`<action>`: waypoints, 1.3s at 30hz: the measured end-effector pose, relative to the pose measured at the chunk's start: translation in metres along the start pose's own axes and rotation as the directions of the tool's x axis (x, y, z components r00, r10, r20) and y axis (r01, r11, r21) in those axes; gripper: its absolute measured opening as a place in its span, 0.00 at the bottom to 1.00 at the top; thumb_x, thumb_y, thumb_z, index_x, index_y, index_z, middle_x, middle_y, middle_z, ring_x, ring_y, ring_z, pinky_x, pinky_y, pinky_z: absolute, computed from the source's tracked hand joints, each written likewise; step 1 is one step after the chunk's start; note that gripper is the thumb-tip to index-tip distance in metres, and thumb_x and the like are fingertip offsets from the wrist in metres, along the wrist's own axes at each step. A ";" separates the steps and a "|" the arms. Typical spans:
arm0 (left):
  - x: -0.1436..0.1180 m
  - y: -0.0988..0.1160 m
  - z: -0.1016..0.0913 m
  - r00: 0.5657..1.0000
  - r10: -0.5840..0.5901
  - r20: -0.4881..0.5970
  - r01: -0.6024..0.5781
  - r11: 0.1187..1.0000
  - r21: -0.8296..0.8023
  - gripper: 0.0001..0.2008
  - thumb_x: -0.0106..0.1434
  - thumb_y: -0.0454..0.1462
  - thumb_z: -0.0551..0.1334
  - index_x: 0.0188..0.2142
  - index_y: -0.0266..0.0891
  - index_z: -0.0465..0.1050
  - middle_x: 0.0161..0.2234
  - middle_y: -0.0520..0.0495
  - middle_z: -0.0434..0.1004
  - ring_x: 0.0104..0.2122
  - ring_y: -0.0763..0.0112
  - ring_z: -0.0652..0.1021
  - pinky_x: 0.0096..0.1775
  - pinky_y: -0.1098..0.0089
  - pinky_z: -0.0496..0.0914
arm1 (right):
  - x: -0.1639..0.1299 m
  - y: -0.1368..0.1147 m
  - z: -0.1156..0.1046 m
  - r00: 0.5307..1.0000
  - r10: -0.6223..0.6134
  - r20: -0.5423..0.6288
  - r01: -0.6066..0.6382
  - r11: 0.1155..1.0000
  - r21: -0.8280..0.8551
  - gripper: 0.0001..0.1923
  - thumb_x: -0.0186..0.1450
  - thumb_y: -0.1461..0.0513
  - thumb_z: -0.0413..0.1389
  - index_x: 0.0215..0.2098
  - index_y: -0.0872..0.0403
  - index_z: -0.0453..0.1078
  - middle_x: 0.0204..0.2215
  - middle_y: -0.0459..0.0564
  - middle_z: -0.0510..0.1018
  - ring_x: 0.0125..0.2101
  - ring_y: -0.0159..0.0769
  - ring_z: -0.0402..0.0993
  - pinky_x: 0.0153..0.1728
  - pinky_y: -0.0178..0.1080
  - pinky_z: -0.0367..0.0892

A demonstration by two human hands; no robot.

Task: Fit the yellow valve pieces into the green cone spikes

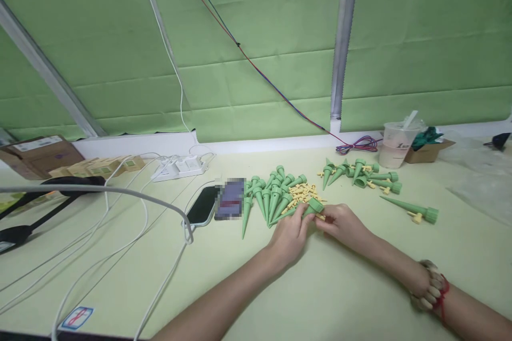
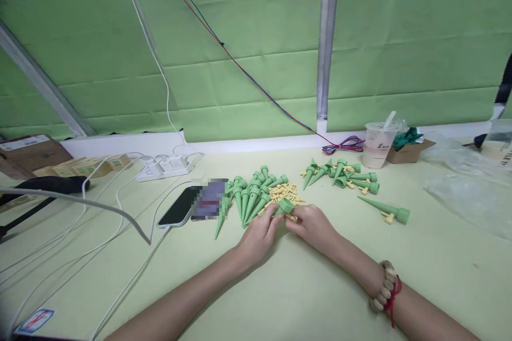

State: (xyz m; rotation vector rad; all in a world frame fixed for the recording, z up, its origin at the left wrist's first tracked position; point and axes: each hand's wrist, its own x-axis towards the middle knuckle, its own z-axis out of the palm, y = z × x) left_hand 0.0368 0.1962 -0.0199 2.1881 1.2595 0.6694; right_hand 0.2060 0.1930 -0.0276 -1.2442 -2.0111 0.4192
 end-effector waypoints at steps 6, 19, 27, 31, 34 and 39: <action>0.005 0.005 0.003 0.999 0.031 -0.016 -0.034 0.967 -0.254 0.22 0.64 0.49 0.43 0.46 0.38 0.61 0.23 0.51 0.64 0.22 0.79 0.64 0.28 0.77 0.58 | 0.004 0.007 -0.005 0.931 -0.332 -0.152 0.263 0.898 -0.353 0.19 0.66 0.58 0.44 0.21 0.58 0.64 0.17 0.47 0.67 0.15 0.24 0.57 0.19 0.30 0.49; 0.004 0.002 0.006 0.996 0.024 0.088 0.036 0.788 -0.615 0.22 0.62 0.51 0.45 0.47 0.39 0.56 0.18 0.57 0.55 0.13 0.83 0.58 0.17 0.79 0.53 | 0.004 0.000 -0.006 0.920 0.231 0.316 -0.386 0.675 0.629 0.23 0.57 0.47 0.55 0.37 0.60 0.66 0.25 0.49 0.71 0.18 0.28 0.67 0.20 0.32 0.65; 0.005 -0.002 0.002 0.994 0.061 -0.089 -0.087 0.942 -0.325 0.22 0.62 0.48 0.48 0.51 0.41 0.61 0.35 0.48 0.71 0.36 0.75 0.70 0.41 0.74 0.64 | 0.004 0.007 -0.006 0.904 0.254 0.344 -0.428 0.535 0.729 0.22 0.52 0.53 0.62 0.40 0.58 0.71 0.29 0.48 0.72 0.19 0.21 0.64 0.21 0.27 0.65; 0.006 -0.005 0.006 0.995 -0.015 -0.097 -0.013 0.958 -0.287 0.24 0.62 0.50 0.47 0.50 0.37 0.62 0.32 0.47 0.69 0.36 0.72 0.70 0.40 0.73 0.64 | 0.005 0.004 -0.004 0.873 0.397 0.283 -0.477 0.575 0.664 0.22 0.48 0.53 0.64 0.35 0.60 0.72 0.27 0.49 0.73 0.20 0.23 0.65 0.24 0.28 0.67; 0.008 -0.006 0.008 0.995 -0.047 -0.094 0.019 0.960 -0.278 0.23 0.62 0.50 0.45 0.48 0.37 0.61 0.28 0.48 0.66 0.33 0.74 0.68 0.37 0.74 0.62 | 0.004 -0.001 0.000 0.862 0.490 0.127 -0.460 0.652 0.603 0.23 0.45 0.51 0.65 0.30 0.61 0.71 0.25 0.50 0.73 0.17 0.26 0.65 0.19 0.31 0.66; 0.004 -0.003 0.006 0.998 -0.017 -0.059 0.000 0.963 -0.268 0.19 0.64 0.49 0.42 0.42 0.36 0.58 0.24 0.52 0.60 0.26 0.78 0.62 0.31 0.76 0.56 | -0.004 -0.007 0.003 0.957 -0.050 -0.287 0.080 0.992 0.095 0.13 0.59 0.56 0.55 0.23 0.58 0.67 0.18 0.48 0.70 0.15 0.24 0.60 0.16 0.29 0.56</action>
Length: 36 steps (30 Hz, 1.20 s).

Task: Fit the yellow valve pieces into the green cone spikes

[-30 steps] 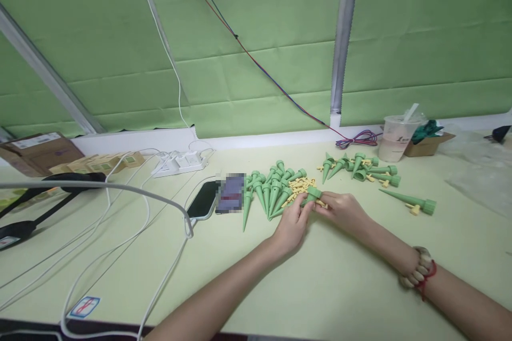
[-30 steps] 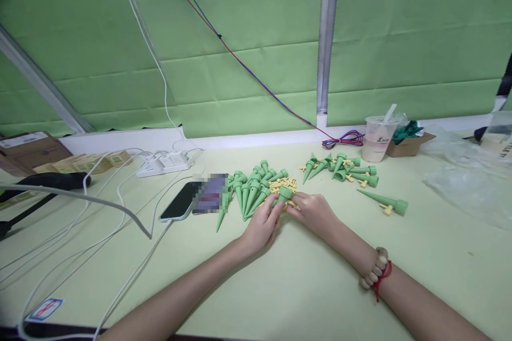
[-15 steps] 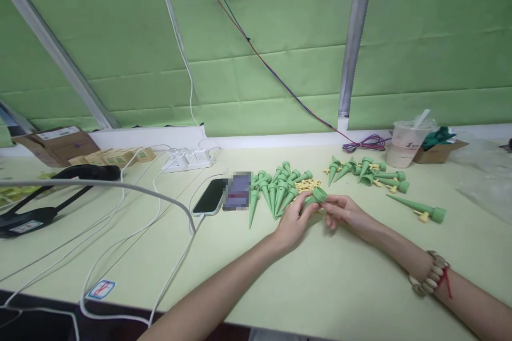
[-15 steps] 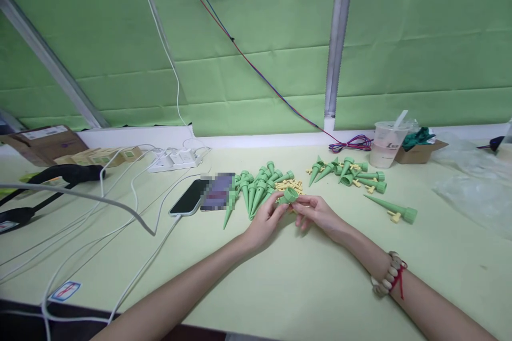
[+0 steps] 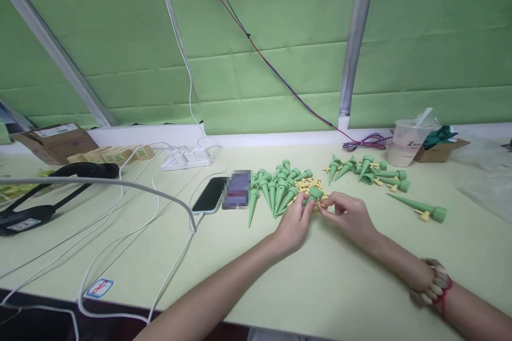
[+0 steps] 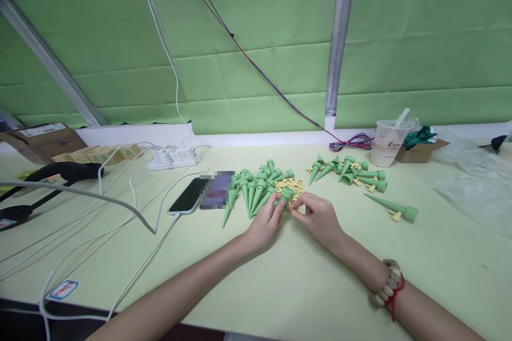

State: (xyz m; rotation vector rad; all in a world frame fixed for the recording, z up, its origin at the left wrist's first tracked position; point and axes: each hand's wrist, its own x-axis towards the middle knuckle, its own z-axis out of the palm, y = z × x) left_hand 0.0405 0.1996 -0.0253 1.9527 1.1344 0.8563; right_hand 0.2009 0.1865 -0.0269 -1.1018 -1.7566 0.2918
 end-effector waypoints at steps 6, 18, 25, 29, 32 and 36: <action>-0.001 0.001 0.001 1.000 0.000 -0.009 0.000 1.000 -0.031 0.21 0.64 0.50 0.42 0.43 0.36 0.58 0.21 0.53 0.57 0.22 0.79 0.59 0.27 0.76 0.53 | -0.001 0.000 -0.002 0.975 -0.223 -0.003 0.219 0.964 -0.151 0.09 0.62 0.60 0.52 0.27 0.57 0.67 0.26 0.47 0.73 0.17 0.22 0.63 0.18 0.27 0.57; -0.001 0.004 -0.003 0.998 0.032 -0.056 -0.029 0.998 0.052 0.21 0.64 0.49 0.43 0.47 0.41 0.62 0.22 0.51 0.64 0.23 0.77 0.62 0.28 0.76 0.55 | 0.009 -0.006 -0.007 0.784 0.425 0.453 -0.605 0.687 0.403 0.25 0.49 0.47 0.61 0.30 0.59 0.64 0.25 0.48 0.71 0.15 0.23 0.62 0.15 0.28 0.57; -0.003 0.004 0.000 0.998 -0.020 -0.051 0.026 0.993 0.116 0.22 0.63 0.51 0.42 0.47 0.41 0.59 0.23 0.52 0.63 0.24 0.77 0.62 0.29 0.77 0.54 | 0.012 -0.010 -0.014 0.871 0.385 0.305 -0.437 0.891 0.122 0.16 0.53 0.53 0.59 0.25 0.57 0.63 0.13 0.41 0.63 0.12 0.23 0.54 0.16 0.29 0.48; -0.002 0.006 0.003 0.997 -0.060 -0.052 0.065 0.992 0.110 0.23 0.63 0.52 0.41 0.45 0.40 0.60 0.19 0.53 0.59 0.21 0.78 0.60 0.27 0.76 0.51 | 0.007 -0.007 -0.010 0.976 0.178 0.128 -0.162 0.978 -0.129 0.08 0.55 0.60 0.55 0.23 0.56 0.65 0.20 0.44 0.70 0.18 0.24 0.59 0.20 0.30 0.49; -0.003 0.008 0.004 0.996 -0.080 -0.047 0.085 0.991 0.105 0.23 0.63 0.53 0.42 0.44 0.41 0.61 0.18 0.53 0.58 0.20 0.78 0.59 0.26 0.76 0.51 | 0.002 -0.002 -0.006 0.999 -0.031 0.023 0.036 0.960 -0.278 0.06 0.55 0.65 0.52 0.21 0.56 0.63 0.20 0.43 0.70 0.19 0.24 0.60 0.21 0.30 0.48; -0.003 0.010 0.003 0.995 -0.077 -0.063 0.080 0.995 0.054 0.23 0.63 0.52 0.41 0.47 0.41 0.59 0.19 0.53 0.59 0.21 0.77 0.60 0.27 0.76 0.53 | 0.004 -0.002 -0.009 0.999 0.034 0.001 -0.033 0.974 -0.224 0.05 0.55 0.61 0.55 0.24 0.56 0.65 0.23 0.43 0.72 0.18 0.24 0.61 0.21 0.29 0.52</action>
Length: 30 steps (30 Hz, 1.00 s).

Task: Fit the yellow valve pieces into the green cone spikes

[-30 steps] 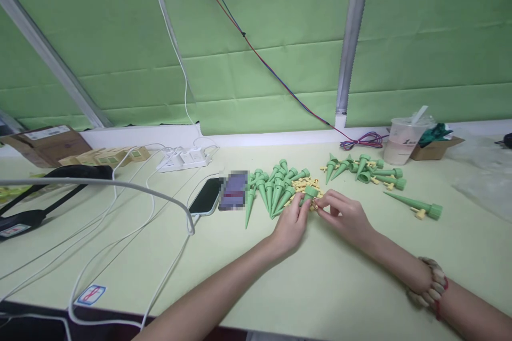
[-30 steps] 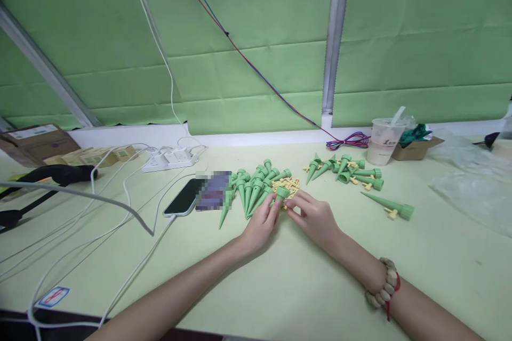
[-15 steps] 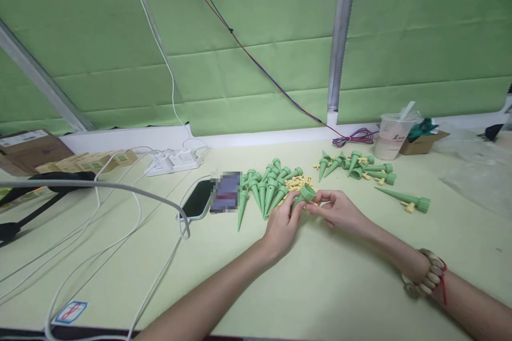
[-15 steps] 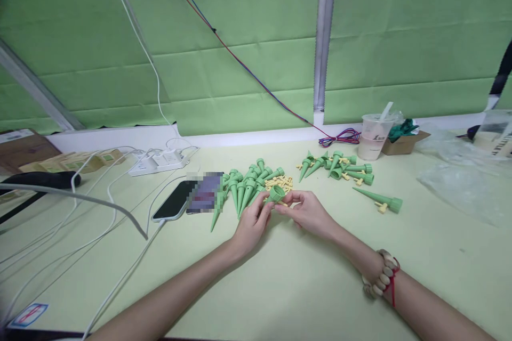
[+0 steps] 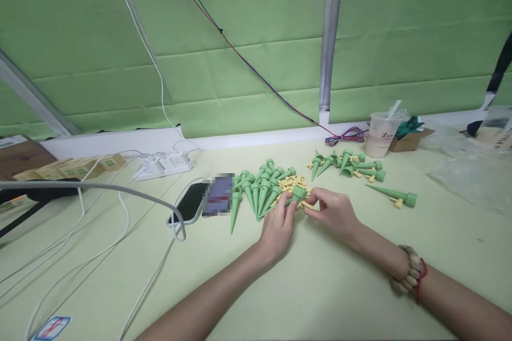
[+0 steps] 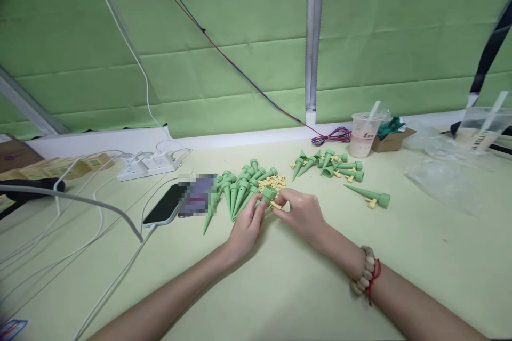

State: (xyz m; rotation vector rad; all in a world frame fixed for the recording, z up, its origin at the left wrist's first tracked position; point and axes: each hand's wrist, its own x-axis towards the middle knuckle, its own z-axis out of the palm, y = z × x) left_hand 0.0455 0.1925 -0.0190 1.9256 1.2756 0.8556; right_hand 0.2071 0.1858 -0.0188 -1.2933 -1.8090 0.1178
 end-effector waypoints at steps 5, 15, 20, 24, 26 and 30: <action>0.003 0.000 -0.004 1.000 -0.007 -0.007 0.005 0.986 -0.167 0.24 0.63 0.53 0.41 0.48 0.40 0.56 0.17 0.54 0.56 0.19 0.77 0.60 0.26 0.76 0.55 | 0.008 -0.002 -0.005 0.872 0.268 0.410 -0.431 0.817 0.383 0.23 0.56 0.44 0.52 0.32 0.57 0.67 0.33 0.49 0.73 0.17 0.25 0.64 0.19 0.31 0.60; 0.001 0.003 -0.010 0.995 0.098 -0.006 -0.098 0.995 0.025 0.22 0.64 0.49 0.40 0.46 0.43 0.64 0.19 0.52 0.62 0.21 0.77 0.63 0.28 0.75 0.55 | 0.007 -0.006 -0.005 0.715 0.157 0.681 -0.686 0.342 0.642 0.20 0.51 0.52 0.63 0.32 0.59 0.67 0.17 0.40 0.61 0.16 0.19 0.54 0.15 0.24 0.56; -0.002 0.001 -0.008 0.989 0.137 -0.048 -0.129 0.982 0.140 0.23 0.64 0.48 0.41 0.49 0.45 0.66 0.21 0.51 0.67 0.22 0.75 0.65 0.30 0.74 0.56 | 0.008 -0.010 -0.012 0.573 0.161 0.803 -0.787 0.381 0.485 0.21 0.46 0.52 0.65 0.25 0.59 0.64 0.13 0.40 0.61 0.13 0.21 0.55 0.12 0.25 0.55; -0.002 -0.003 -0.006 0.984 0.171 -0.050 -0.161 0.973 0.163 0.23 0.64 0.48 0.41 0.48 0.44 0.67 0.23 0.50 0.70 0.24 0.74 0.68 0.31 0.74 0.56 | 0.011 -0.017 -0.018 0.586 0.203 0.785 -0.733 0.545 0.406 0.21 0.47 0.51 0.64 0.21 0.60 0.65 0.10 0.41 0.62 0.11 0.21 0.56 0.11 0.26 0.53; -0.001 -0.004 -0.007 0.984 0.171 -0.050 -0.159 0.971 0.181 0.22 0.64 0.48 0.42 0.48 0.46 0.67 0.27 0.51 0.72 0.26 0.75 0.70 0.31 0.74 0.56 | 0.012 -0.019 -0.019 0.640 0.234 0.732 -0.686 0.604 0.406 0.19 0.48 0.51 0.63 0.22 0.60 0.66 0.10 0.41 0.61 0.11 0.21 0.55 0.12 0.26 0.53; 0.001 -0.002 -0.008 0.988 0.145 -0.051 -0.131 0.970 0.207 0.18 0.64 0.47 0.44 0.46 0.48 0.66 0.34 0.55 0.74 0.31 0.75 0.72 0.32 0.75 0.56 | 0.009 -0.016 -0.013 0.720 0.350 0.599 -0.643 0.660 0.388 0.19 0.47 0.52 0.64 0.23 0.59 0.66 0.11 0.41 0.63 0.11 0.23 0.56 0.13 0.28 0.53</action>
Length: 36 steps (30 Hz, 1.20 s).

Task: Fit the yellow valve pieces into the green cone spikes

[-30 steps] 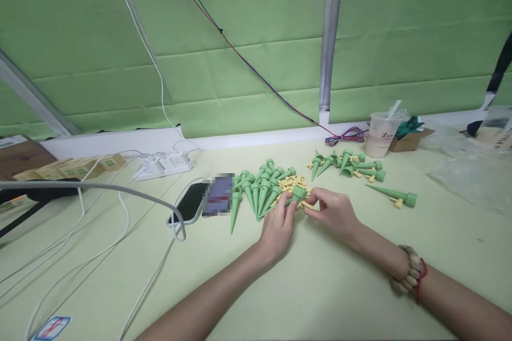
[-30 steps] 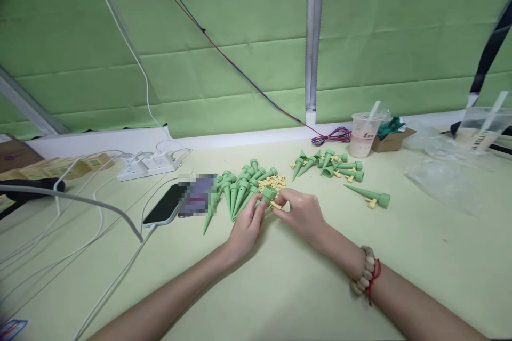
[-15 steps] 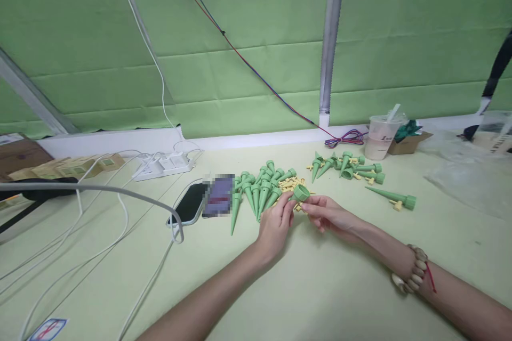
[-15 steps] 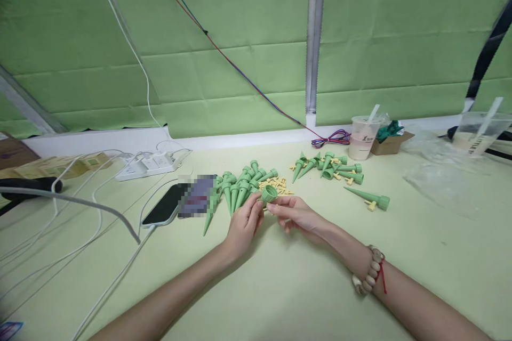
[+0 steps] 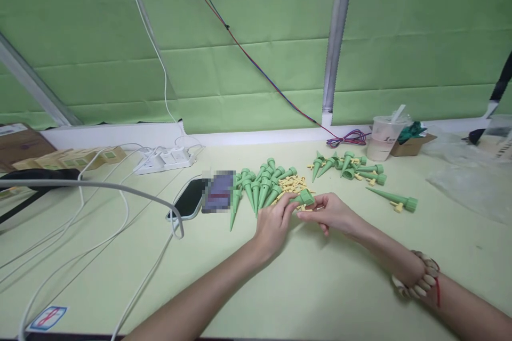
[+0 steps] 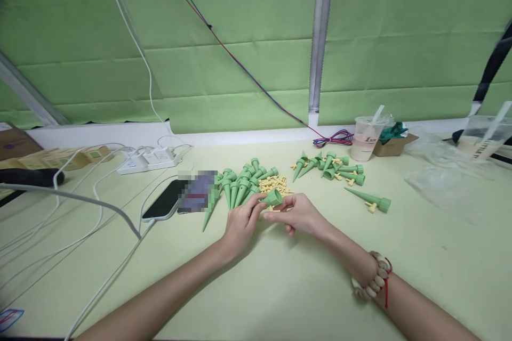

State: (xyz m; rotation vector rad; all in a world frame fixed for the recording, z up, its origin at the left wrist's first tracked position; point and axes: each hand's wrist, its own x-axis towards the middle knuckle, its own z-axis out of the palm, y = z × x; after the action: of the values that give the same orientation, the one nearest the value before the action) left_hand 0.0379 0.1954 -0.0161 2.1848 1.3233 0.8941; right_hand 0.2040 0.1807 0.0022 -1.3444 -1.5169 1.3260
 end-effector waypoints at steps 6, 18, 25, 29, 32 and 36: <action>-0.002 0.008 0.005 0.988 -0.147 0.042 0.148 0.989 -0.014 0.20 0.64 0.50 0.43 0.46 0.44 0.62 0.26 0.53 0.69 0.26 0.74 0.67 0.32 0.74 0.55 | 0.003 0.016 0.006 0.902 -0.341 -0.265 0.279 0.928 -0.245 0.19 0.52 0.51 0.60 0.18 0.57 0.61 0.15 0.46 0.66 0.14 0.28 0.61 0.15 0.31 0.55; 0.000 0.004 0.005 0.984 -0.174 -0.031 0.164 0.964 -0.211 0.19 0.64 0.49 0.42 0.46 0.43 0.61 0.30 0.52 0.68 0.30 0.76 0.67 0.34 0.75 0.58 | 0.002 0.008 0.005 0.909 -0.355 -0.218 0.321 0.930 -0.178 0.20 0.56 0.48 0.56 0.27 0.58 0.69 0.26 0.50 0.71 0.18 0.27 0.65 0.16 0.30 0.62; 0.004 0.002 -0.001 0.990 -0.133 -0.047 0.120 0.970 -0.212 0.19 0.64 0.50 0.43 0.44 0.44 0.63 0.26 0.53 0.66 0.26 0.79 0.64 0.31 0.77 0.57 | 0.000 0.001 0.004 0.996 -0.055 0.077 0.037 0.974 0.222 0.23 0.54 0.49 0.59 0.41 0.57 0.69 0.43 0.54 0.68 0.24 0.25 0.68 0.14 0.26 0.66; 0.005 0.000 -0.001 0.994 -0.104 -0.021 0.098 0.977 -0.190 0.17 0.64 0.47 0.44 0.45 0.45 0.63 0.26 0.54 0.67 0.25 0.80 0.65 0.30 0.78 0.57 | -0.004 -0.001 0.006 0.951 -0.013 0.309 -0.154 0.846 0.511 0.22 0.57 0.49 0.56 0.43 0.55 0.69 0.39 0.52 0.70 0.24 0.25 0.67 0.15 0.27 0.67; 0.007 -0.001 -0.002 0.997 -0.078 0.010 0.079 0.971 -0.224 0.18 0.64 0.47 0.43 0.43 0.42 0.64 0.22 0.54 0.64 0.23 0.80 0.64 0.29 0.78 0.57 | -0.006 -0.002 0.008 0.924 -0.016 0.381 -0.251 0.728 0.638 0.19 0.60 0.51 0.54 0.43 0.55 0.69 0.34 0.48 0.70 0.22 0.24 0.66 0.15 0.27 0.68; 0.007 0.000 -0.005 0.998 -0.049 0.050 0.057 0.983 -0.177 0.20 0.63 0.50 0.44 0.44 0.43 0.64 0.19 0.55 0.61 0.22 0.79 0.64 0.29 0.77 0.56 | -0.002 0.002 0.008 0.952 0.034 0.306 -0.233 0.730 0.642 0.14 0.57 0.56 0.58 0.39 0.55 0.71 0.30 0.45 0.69 0.20 0.21 0.64 0.16 0.27 0.69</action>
State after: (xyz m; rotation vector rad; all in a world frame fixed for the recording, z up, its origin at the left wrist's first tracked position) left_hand 0.0365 0.2018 -0.0108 2.0122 1.2248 0.9006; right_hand 0.1975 0.1771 -0.0010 -0.8201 -0.9277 1.9783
